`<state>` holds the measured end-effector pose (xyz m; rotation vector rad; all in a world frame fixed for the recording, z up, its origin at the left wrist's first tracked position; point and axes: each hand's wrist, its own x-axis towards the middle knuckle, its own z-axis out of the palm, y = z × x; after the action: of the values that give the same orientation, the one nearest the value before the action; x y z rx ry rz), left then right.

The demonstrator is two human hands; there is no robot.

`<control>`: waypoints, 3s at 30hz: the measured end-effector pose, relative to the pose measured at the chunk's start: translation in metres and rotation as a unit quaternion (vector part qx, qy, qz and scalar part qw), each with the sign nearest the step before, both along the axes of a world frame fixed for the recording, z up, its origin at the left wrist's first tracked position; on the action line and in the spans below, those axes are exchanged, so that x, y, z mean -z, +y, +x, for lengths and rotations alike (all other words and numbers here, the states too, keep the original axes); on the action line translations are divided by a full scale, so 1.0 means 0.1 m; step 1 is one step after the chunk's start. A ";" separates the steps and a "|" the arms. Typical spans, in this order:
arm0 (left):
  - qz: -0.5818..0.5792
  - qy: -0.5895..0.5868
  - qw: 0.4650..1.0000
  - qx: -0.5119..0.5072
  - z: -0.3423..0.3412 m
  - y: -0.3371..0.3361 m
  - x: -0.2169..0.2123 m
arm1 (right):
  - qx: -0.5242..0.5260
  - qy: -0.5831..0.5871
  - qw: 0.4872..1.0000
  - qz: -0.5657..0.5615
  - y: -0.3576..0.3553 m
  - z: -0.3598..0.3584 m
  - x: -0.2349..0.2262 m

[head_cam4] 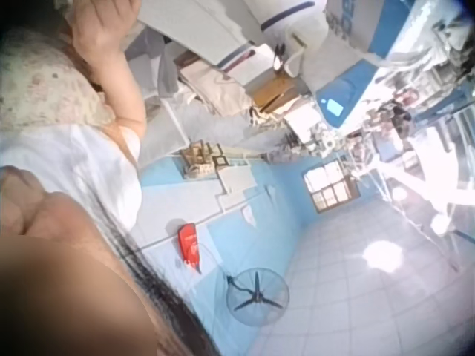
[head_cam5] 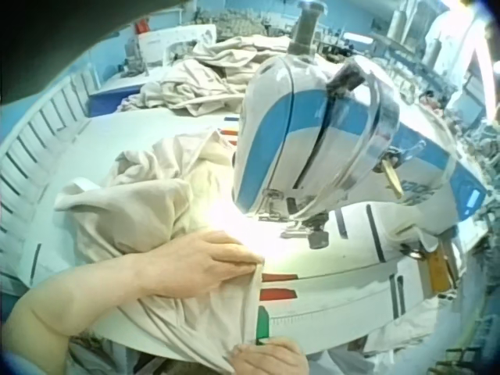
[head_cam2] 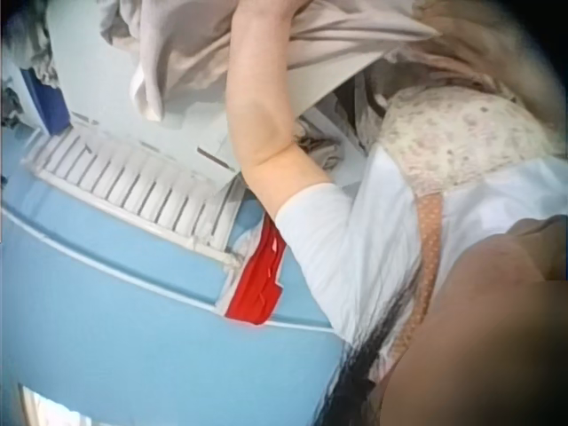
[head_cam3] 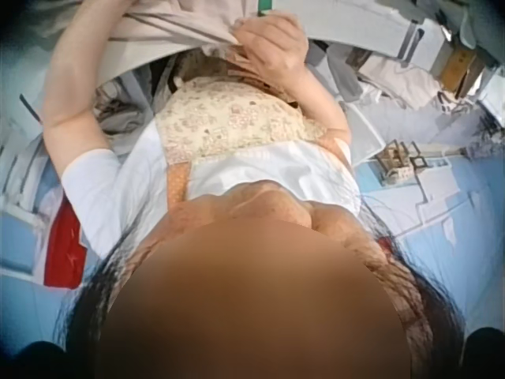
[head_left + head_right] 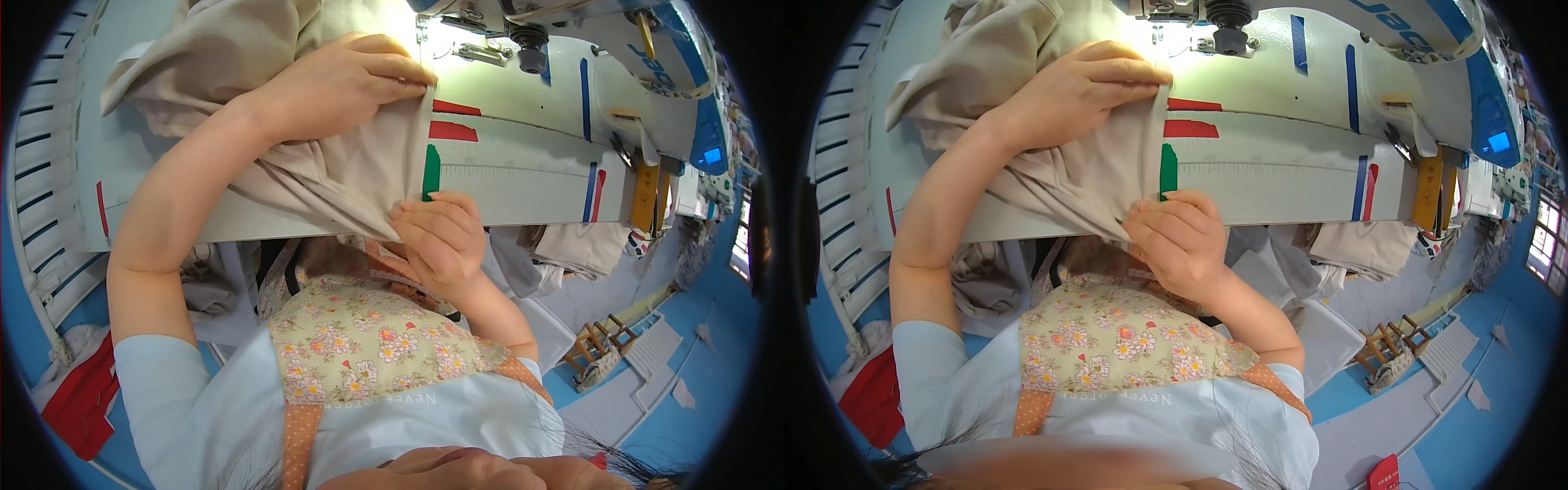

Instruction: Using an industrial sewing machine to sew fabric panels together to manufacture a bag.

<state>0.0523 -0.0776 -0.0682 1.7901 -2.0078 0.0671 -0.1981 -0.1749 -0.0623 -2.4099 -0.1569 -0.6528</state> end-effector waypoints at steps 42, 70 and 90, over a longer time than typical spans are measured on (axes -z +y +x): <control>0.005 -0.034 0.996 0.084 -0.50 0.03 -0.27 | -0.012 -0.105 0.994 -0.020 0.02 -0.09 0.19; -0.073 0.029 0.994 -0.080 -1.52 0.72 -0.11 | -0.368 0.196 0.904 -0.097 -0.80 1.01 -0.43; -0.038 0.054 0.997 -0.034 -1.47 0.75 -0.13 | -0.177 0.023 0.971 -0.158 -0.67 0.55 -0.09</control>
<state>-0.0952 -0.0024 -0.0554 1.7762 -1.8445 0.0652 -0.1435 -0.2420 -0.0534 -2.6005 -0.7002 -0.4294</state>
